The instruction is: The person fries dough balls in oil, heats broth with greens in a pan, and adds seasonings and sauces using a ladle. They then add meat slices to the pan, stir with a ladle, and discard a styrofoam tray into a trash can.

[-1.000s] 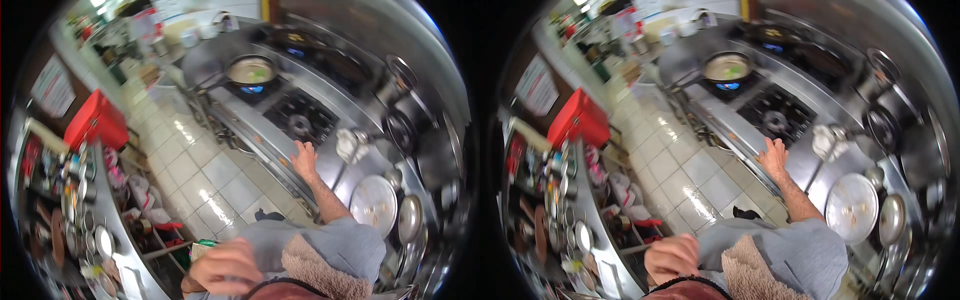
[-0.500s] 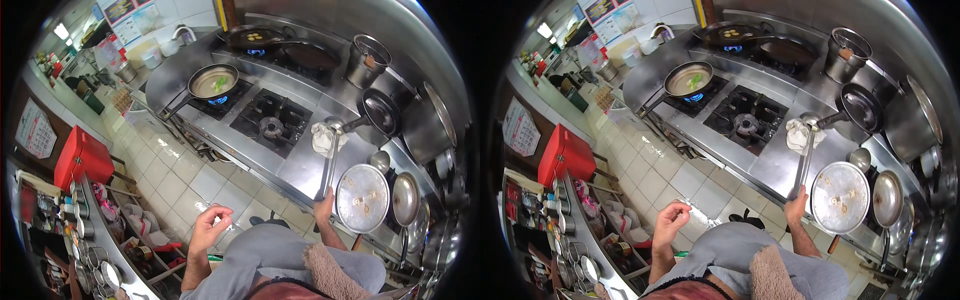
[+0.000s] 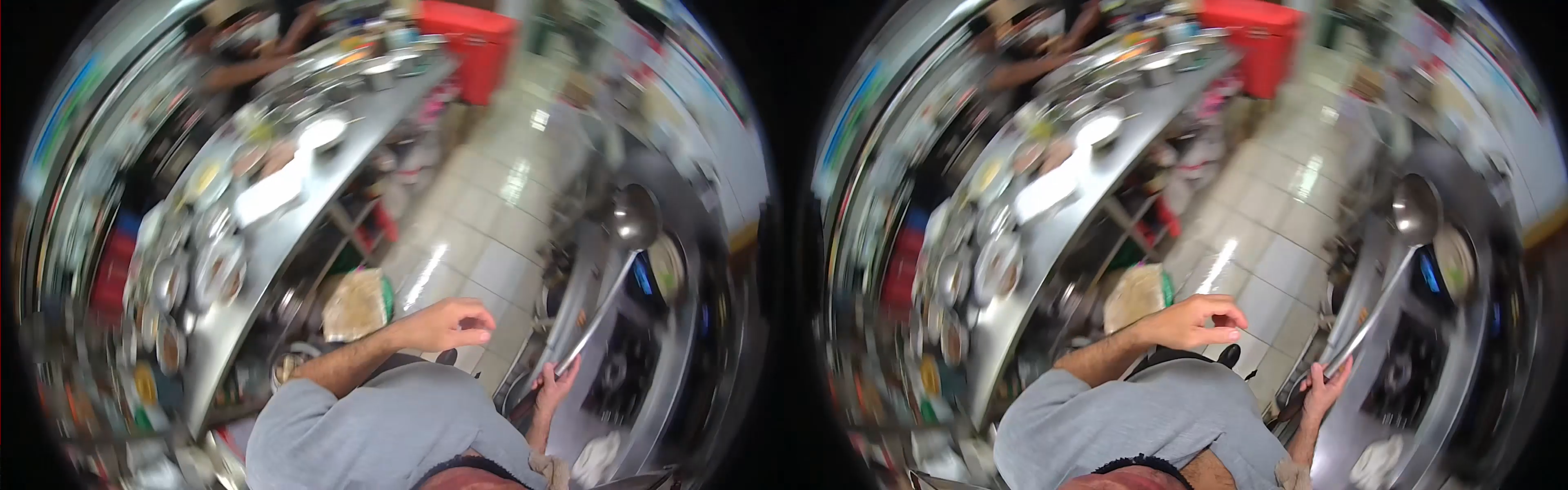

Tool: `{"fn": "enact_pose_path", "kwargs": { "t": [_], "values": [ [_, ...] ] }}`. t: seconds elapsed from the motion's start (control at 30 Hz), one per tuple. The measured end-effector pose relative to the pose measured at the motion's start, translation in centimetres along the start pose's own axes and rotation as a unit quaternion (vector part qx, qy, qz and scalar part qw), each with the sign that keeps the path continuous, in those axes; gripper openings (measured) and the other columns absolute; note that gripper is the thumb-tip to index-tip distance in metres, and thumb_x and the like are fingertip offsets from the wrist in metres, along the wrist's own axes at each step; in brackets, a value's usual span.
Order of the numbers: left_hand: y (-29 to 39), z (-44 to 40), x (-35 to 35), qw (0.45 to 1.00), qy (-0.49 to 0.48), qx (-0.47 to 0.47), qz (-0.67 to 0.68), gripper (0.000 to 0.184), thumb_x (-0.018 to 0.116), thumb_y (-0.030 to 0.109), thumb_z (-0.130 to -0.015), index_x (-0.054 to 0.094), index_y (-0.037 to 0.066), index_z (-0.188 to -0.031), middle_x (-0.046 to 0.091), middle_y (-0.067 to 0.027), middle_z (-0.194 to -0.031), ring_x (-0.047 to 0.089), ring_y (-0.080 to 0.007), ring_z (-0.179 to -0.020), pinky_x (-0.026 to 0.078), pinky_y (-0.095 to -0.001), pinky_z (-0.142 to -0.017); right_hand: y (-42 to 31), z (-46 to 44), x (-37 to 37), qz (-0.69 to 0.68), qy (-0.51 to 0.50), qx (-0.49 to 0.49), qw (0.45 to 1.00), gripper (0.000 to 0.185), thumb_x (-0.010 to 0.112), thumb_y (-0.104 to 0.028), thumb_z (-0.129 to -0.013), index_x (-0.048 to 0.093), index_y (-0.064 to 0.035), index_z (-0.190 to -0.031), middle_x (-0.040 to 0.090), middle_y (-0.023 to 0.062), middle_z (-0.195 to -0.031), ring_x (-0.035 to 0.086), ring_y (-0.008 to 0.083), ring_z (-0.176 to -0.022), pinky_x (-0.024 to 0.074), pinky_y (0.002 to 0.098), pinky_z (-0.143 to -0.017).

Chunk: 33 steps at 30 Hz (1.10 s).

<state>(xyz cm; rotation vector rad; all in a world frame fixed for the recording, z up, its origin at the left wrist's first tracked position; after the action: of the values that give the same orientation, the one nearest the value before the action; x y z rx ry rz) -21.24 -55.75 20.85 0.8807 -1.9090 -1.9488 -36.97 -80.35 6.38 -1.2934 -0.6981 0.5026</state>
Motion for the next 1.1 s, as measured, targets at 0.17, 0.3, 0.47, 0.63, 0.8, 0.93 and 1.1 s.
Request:
{"fn": "enact_pose_path", "kwargs": {
  "t": [0.17,0.3,0.47,0.63,0.8,0.93,1.1],
  "values": [
    [-4.8,12.6,-7.7,0.977,0.204,-0.063,0.000,0.023,0.059,0.021,-0.085,0.058,0.003,-0.099,0.057,-0.0033,-0.088,0.053,-0.0118,-0.080,0.043,-0.0265,-0.071,-1.4,1.3,17.0,0.028,-0.319,-0.009,0.947,0.075,0.063,-0.001,-0.074,0.020,-0.0034,-0.135,0.048,0.0046,-0.072,0.046,0.0106,-0.047,0.0395,0.0223,-0.039],
    [-8.3,21.4,-11.4,0.936,0.322,-0.127,0.062,0.026,0.060,0.025,-0.084,0.058,0.003,-0.099,0.058,-0.0053,-0.084,0.052,-0.0127,-0.077,0.043,-0.0269,-0.072,-1.4,6.5,31.4,0.089,-0.507,0.059,0.856,0.070,0.060,0.004,-0.073,0.025,-0.0008,-0.133,0.048,0.0040,-0.072,0.047,0.0087,-0.048,0.0387,0.0218,-0.040],
    [-9.2,30.9,-15.0,0.897,0.422,-0.129,0.013,0.022,0.061,0.022,-0.082,0.060,0.003,-0.095,0.057,-0.0052,-0.079,0.052,-0.0127,-0.074,0.044,-0.0265,-0.066,1.0,15.3,42.5,0.183,-0.636,0.094,0.744,0.064,0.061,0.004,-0.072,0.033,-0.0013,-0.130,0.048,0.0029,-0.073,0.046,0.0065,-0.051,0.0390,0.0211,-0.042],
    [-10.2,38.7,-18.9,0.834,0.531,-0.148,-0.024,0.017,0.061,0.014,-0.083,0.059,0.002,-0.093,0.052,0.0004,-0.077,0.047,-0.0064,-0.069,0.041,-0.0213,-0.063,3.0,19.8,48.8,0.324,-0.727,-0.008,0.606,0.063,0.061,0.002,-0.070,0.038,-0.0025,-0.129,0.050,0.0015,-0.074,0.046,0.0071,-0.053,0.0399,0.0212,-0.044],
    [-11.3,41.8,-20.3,0.794,0.581,-0.180,0.011,0.020,0.062,0.018,-0.080,0.060,0.002,-0.092,0.053,-0.0025,-0.077,0.048,-0.0109,-0.069,0.042,-0.0247,-0.064,3.9,21.0,51.7,0.378,-0.751,-0.075,0.536,0.063,0.060,0.000,-0.070,0.038,-0.0036,-0.129,0.051,0.0033,-0.074,0.047,0.0080,-0.052,0.0407,0.0238,-0.044],
    [-11.6,42.1,-20.6,0.793,0.587,-0.161,0.031,0.020,0.062,0.018,-0.080,0.060,0.002,-0.093,0.052,-0.0025,-0.078,0.048,-0.0111,-0.069,0.042,-0.0247,-0.065,4.3,21.7,52.4,0.420,-0.747,-0.040,0.515,0.059,0.061,-0.004,-0.070,0.039,-0.0028,-0.126,0.051,0.0063,-0.070,0.048,0.0129,-0.055,0.0417,0.0274,-0.051],
    [-10.1,46.3,-23.6,0.696,0.689,-0.172,-0.108,0.014,0.063,0.013,-0.080,0.062,0.003,-0.088,0.053,-0.0023,-0.080,0.049,-0.0104,-0.072,0.041,-0.0238,-0.066,5.2,22.0,52.4,0.410,-0.749,-0.012,0.520,0.060,0.060,-0.003,-0.070,0.039,-0.0026,-0.126,0.051,0.0060,-0.071,0.046,0.0104,-0.048,0.0408,0.0269,-0.045]
  ]
}}
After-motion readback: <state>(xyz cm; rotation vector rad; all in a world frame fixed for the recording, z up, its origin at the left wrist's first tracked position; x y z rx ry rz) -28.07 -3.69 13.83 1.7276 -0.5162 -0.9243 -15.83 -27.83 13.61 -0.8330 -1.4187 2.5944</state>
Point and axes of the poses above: each hand's wrist, its own z-axis away from the middle knuckle, its own x-axis out of the palm, y = z × x, the point moved 9 cm from there along -z, towards the middle knuckle
